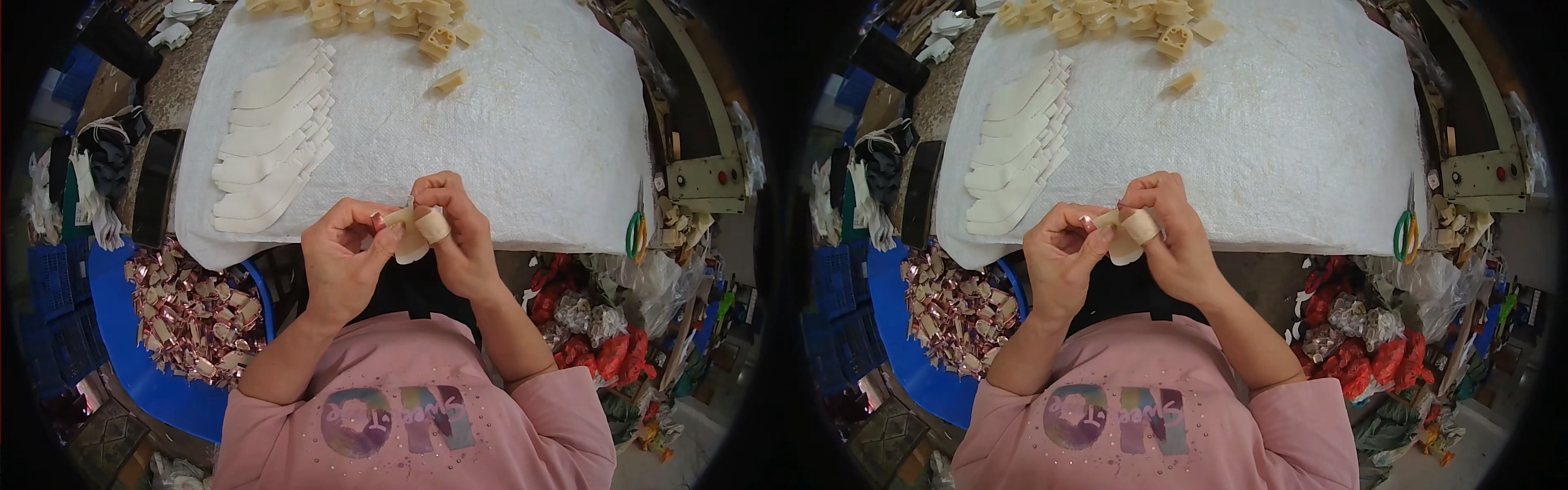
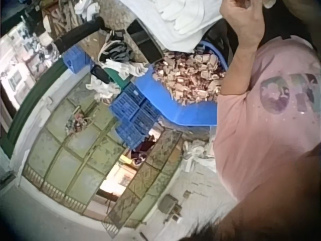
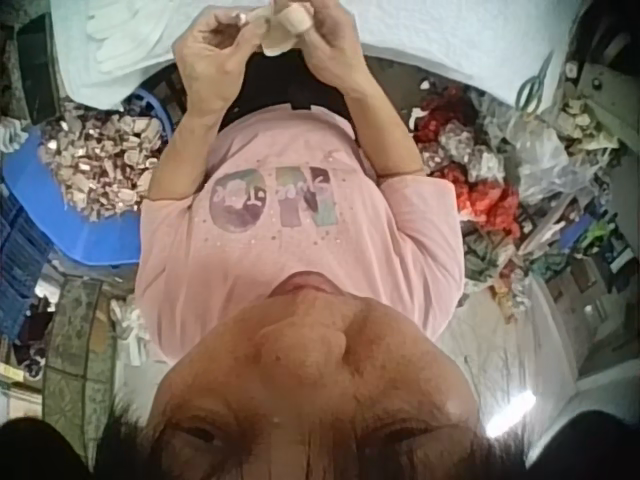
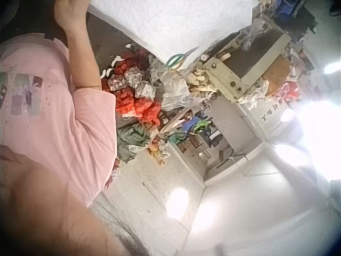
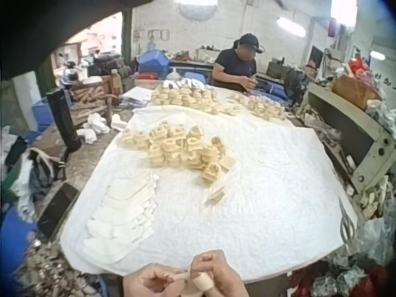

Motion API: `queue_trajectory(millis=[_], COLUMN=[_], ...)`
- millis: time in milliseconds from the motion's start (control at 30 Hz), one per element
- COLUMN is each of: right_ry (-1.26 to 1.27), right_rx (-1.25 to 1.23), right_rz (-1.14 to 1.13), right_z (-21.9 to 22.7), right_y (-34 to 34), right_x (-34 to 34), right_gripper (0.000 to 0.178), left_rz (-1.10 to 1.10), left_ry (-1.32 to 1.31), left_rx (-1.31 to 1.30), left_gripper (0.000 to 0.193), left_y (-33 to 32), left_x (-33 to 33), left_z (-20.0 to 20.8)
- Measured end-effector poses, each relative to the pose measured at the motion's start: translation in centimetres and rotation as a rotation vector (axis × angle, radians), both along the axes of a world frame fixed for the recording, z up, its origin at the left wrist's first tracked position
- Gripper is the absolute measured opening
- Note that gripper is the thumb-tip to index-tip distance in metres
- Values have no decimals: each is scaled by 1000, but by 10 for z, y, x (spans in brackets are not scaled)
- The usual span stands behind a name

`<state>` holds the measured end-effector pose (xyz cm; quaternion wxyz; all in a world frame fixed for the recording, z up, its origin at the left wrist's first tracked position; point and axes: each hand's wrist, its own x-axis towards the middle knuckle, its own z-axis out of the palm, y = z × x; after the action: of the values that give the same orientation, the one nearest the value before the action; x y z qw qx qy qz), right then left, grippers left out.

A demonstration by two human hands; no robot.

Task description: The recorder is folding and fitting small tan shoe components onto white fabric pieces as part of an assembly process.

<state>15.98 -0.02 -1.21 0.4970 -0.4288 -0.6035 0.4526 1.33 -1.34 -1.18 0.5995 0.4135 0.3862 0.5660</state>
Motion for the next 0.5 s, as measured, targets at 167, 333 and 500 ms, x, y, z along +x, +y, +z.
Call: queue_trajectory(millis=[167,333,500], right_ry=[-111,-281,214], right_rx=[100,312,21], right_rz=[43,-146,137], right_z=[8,5,7], right_y=[1,-5,0], right_x=[4,1,14], right_gripper=[15,9,21], left_rz=[-61,32,12], left_ry=[152,623,569], left_rx=[52,387,472], left_gripper=[9,16,11], left_y=[-1,4,9], left_x=[-2,-6,-17], left_z=[3,7,9])
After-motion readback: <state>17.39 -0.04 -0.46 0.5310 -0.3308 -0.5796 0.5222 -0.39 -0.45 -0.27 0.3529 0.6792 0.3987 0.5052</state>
